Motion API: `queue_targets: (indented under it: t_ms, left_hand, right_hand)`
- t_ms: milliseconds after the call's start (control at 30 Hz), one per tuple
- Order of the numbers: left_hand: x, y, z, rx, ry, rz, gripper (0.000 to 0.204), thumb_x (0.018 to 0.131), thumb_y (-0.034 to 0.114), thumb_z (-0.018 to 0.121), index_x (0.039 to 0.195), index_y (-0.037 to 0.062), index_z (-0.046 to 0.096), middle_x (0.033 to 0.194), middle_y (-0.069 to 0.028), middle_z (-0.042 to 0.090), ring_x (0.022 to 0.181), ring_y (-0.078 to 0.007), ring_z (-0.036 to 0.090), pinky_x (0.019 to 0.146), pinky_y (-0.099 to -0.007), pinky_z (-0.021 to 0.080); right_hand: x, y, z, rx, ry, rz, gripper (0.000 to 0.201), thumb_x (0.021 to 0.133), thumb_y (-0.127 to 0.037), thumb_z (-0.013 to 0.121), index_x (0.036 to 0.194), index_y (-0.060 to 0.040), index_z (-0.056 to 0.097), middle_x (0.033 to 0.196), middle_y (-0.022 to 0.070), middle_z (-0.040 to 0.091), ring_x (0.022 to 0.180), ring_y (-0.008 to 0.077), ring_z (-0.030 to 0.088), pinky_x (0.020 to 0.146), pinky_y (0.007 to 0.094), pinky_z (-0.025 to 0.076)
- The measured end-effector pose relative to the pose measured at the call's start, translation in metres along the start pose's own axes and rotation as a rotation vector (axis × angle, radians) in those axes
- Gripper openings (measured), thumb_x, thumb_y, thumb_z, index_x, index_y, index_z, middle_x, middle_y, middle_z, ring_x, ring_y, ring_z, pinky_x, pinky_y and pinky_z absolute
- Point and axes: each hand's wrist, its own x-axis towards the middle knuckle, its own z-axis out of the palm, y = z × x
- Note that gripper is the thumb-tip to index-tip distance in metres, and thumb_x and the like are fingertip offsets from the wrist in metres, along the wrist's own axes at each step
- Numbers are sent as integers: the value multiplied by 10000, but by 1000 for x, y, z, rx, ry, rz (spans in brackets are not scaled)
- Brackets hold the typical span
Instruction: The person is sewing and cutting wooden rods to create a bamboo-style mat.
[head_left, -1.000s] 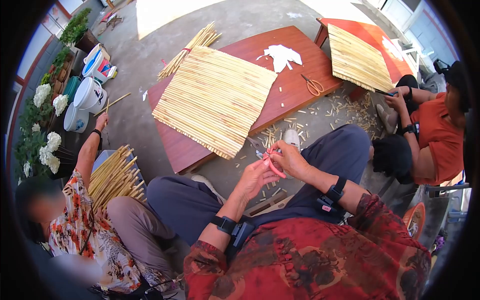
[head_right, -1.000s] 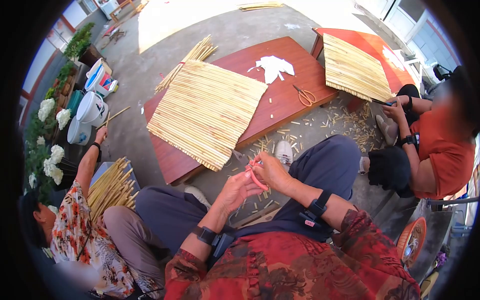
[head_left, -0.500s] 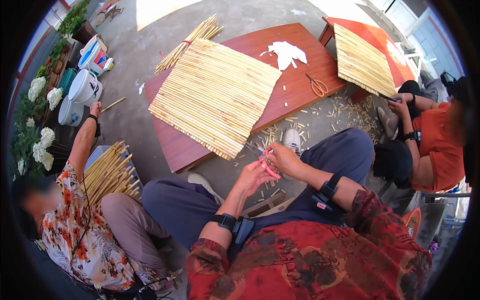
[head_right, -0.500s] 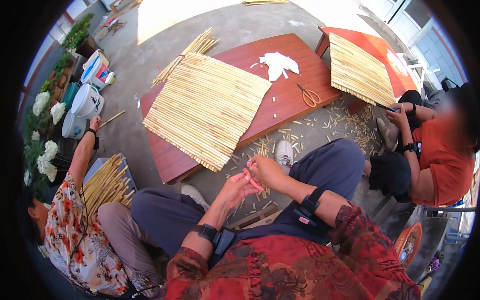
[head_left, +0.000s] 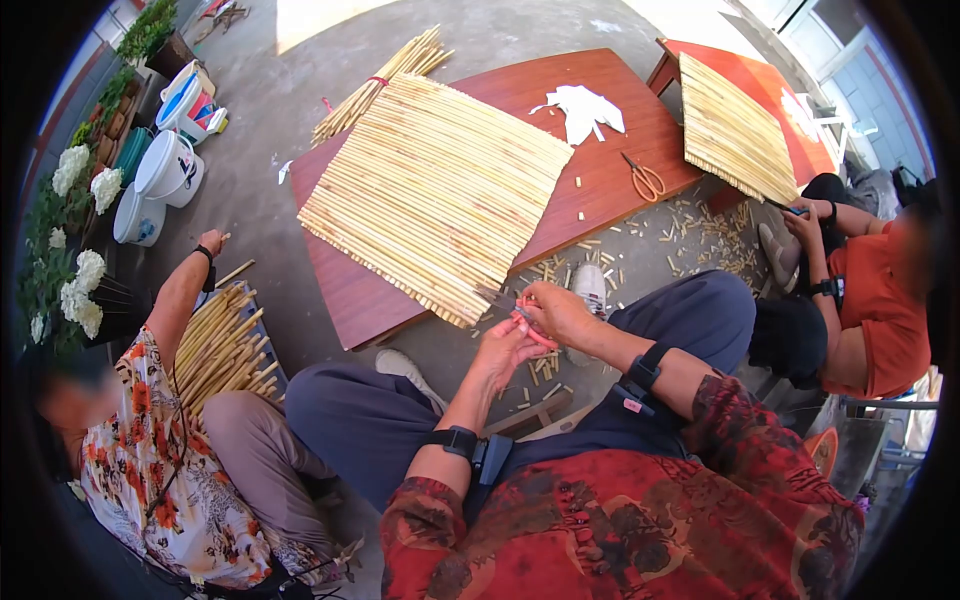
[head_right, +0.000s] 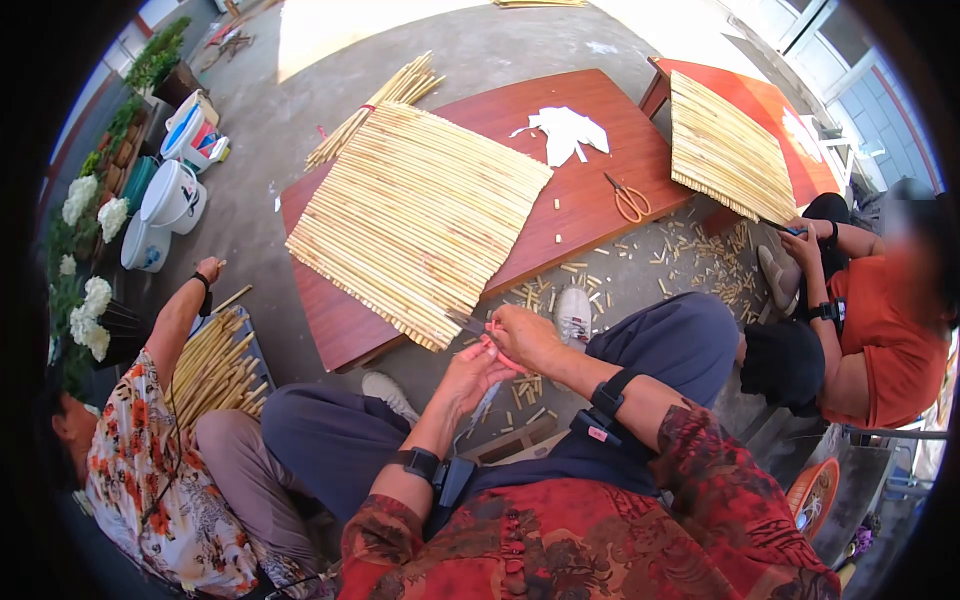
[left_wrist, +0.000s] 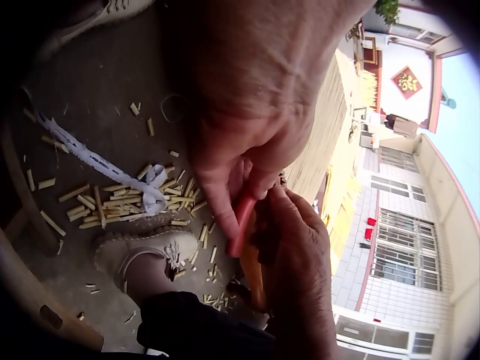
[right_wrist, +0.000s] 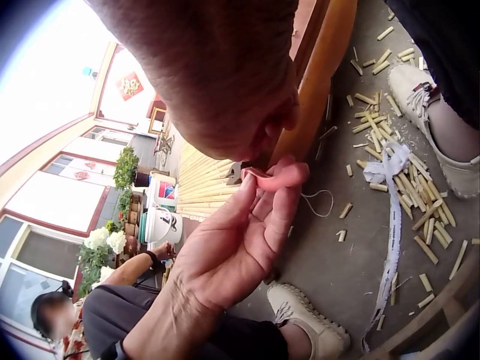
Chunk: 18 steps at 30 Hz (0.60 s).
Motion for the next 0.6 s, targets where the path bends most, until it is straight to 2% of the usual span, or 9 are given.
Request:
queue_targets:
  t_ms: [33,167,233,333,467,533,600]
  left_hand:
    - [2,-1,-1,-2,3,0,251,911,151,458,1094,-20,469,1026,-146,573,916,-257,600,780,-330,506]
    - [10,-6,-8,-12,39,38,168,894,63,440,1040,-9,485,1000,-118,562,932,-228,582,813,-337,496]
    - [13,-9,-10,-9,36,45,153,884,30,432,1022,-5,489,991,-107,557,939,-220,576,821,-340,492]
    - [14,-9,-10,4,28,68,148,872,4,410,995,-5,490,967,-87,551,951,-215,570,823,-343,488]
    - [16,-6,-11,93,63,4,226,877,29,395,1077,-12,490,1047,-94,550,948,-199,563,826,-355,470]
    - [16,-7,-12,113,78,-3,259,879,49,400,1116,-5,488,1082,-94,548,946,-192,562,823,-356,464]
    - [17,-8,-13,176,100,11,323,874,92,438,1189,28,469,1144,-86,535,984,-184,547,826,-363,445]
  right_hand:
    - [1,0,1,-15,2,-15,332,775,-304,593,974,-41,553,907,158,588,880,309,570,735,394,446]
    - [-1,1,5,-84,21,-69,382,741,-309,616,1005,-44,542,942,168,552,924,324,531,774,392,433]
    - [0,0,0,-150,-110,-70,476,730,-299,635,1082,-13,488,983,204,503,968,357,479,842,404,396]
    - [1,7,1,-163,-113,-131,536,700,-286,656,1122,-16,464,970,202,494,945,367,472,835,414,393]
    - [-3,4,0,-282,-146,-144,599,665,-241,680,1160,-14,430,994,191,489,960,360,468,834,415,385]
    - [-5,7,5,-384,-24,-204,528,642,-191,676,1090,-30,447,975,155,496,966,319,471,790,409,380]
    - [-3,1,7,-412,7,-202,490,634,-176,676,1051,-38,459,961,143,496,952,307,473,782,404,374]
